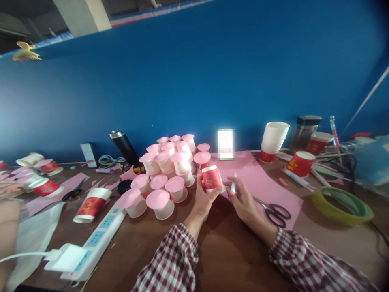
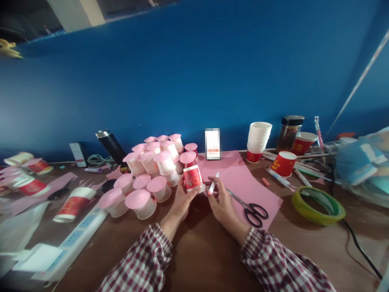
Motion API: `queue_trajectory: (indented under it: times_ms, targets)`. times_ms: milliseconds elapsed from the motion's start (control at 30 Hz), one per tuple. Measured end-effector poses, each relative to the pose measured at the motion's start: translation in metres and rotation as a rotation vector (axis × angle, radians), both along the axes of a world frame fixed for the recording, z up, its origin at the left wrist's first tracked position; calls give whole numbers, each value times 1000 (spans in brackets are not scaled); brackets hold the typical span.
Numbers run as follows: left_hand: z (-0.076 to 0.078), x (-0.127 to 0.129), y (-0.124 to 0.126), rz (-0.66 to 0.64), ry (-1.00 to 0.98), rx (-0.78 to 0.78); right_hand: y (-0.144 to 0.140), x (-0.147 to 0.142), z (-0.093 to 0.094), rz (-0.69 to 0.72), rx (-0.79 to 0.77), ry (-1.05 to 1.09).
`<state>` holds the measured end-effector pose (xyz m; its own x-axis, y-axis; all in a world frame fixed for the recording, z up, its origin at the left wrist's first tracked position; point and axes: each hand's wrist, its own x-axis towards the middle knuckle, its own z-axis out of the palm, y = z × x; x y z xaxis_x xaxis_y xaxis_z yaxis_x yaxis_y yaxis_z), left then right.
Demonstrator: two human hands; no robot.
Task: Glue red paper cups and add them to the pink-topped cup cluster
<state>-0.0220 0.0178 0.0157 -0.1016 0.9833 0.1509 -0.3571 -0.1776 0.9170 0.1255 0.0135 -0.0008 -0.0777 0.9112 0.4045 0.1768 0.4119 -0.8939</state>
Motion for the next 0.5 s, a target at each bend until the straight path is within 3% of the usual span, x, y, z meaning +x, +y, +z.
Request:
queue_trajectory:
  times_ms: [200, 333, 500]
  targets:
    - [-1, 1, -1, -82, -38, -27, 0, 1, -2, 26, -7, -28]
    - [1, 1, -2, -91, -208, -112, 0, 0, 1, -75, 74, -79]
    - [-1, 1, -2, -134, -248, -109, -10, -2, 12, -213, 225, 5]
